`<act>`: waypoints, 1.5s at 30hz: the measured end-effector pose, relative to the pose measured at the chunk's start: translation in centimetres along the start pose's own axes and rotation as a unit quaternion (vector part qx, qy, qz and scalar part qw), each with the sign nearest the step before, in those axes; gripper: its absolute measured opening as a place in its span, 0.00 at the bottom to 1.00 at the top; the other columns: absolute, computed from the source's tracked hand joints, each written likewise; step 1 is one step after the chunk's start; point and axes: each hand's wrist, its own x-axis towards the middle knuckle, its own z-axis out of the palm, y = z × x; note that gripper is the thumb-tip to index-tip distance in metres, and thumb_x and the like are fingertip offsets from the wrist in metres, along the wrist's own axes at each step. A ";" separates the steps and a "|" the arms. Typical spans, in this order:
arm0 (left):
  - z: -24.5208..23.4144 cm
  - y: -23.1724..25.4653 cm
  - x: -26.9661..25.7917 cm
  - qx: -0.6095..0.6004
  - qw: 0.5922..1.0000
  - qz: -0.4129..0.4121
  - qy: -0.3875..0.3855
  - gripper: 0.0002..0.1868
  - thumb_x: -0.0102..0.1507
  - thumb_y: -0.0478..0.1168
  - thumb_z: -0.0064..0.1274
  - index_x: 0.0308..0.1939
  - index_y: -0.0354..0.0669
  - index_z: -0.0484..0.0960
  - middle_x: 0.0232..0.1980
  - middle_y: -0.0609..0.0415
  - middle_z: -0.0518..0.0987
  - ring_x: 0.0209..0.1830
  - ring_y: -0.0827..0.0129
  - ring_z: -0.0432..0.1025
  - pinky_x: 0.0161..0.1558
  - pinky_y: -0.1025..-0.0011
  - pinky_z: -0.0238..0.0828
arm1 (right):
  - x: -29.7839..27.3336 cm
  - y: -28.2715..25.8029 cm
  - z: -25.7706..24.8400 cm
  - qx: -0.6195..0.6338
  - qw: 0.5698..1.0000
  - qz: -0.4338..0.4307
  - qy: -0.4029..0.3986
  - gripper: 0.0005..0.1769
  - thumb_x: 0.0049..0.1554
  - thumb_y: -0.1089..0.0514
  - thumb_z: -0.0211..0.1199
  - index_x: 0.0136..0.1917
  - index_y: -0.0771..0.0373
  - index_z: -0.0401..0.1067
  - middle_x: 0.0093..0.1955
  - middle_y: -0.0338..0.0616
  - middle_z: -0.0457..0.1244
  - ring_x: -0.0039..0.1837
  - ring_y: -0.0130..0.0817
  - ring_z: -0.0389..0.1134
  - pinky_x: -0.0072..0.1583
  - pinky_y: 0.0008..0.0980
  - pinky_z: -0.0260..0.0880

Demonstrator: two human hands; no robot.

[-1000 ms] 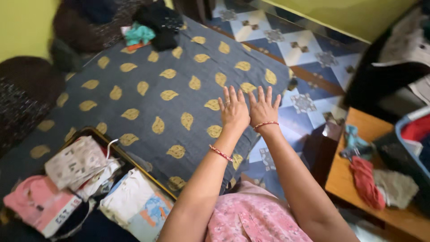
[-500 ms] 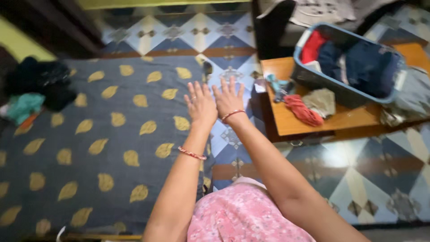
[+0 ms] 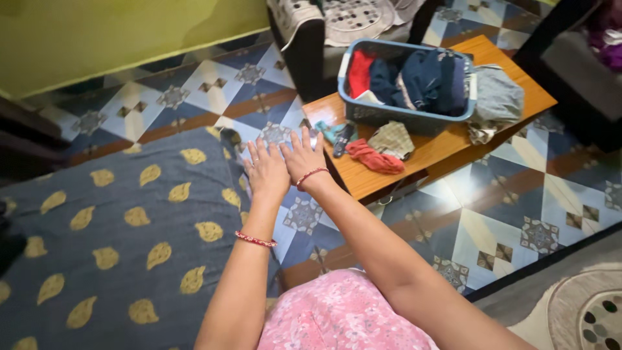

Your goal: The person folds a pair of trousers and several items of clothing, then places them into a suitcase along with other garments.

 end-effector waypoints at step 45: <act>26.0 46.0 22.2 -0.130 0.958 0.138 -0.217 0.37 0.55 0.43 0.63 0.67 0.43 0.68 0.77 0.38 0.56 0.79 0.37 0.44 0.70 0.35 0.48 | 0.1 56.4 7.1 0.146 0.956 0.251 0.044 0.37 0.53 0.55 0.65 0.74 0.56 0.60 0.76 0.54 0.53 0.77 0.55 0.51 0.73 0.53 0.53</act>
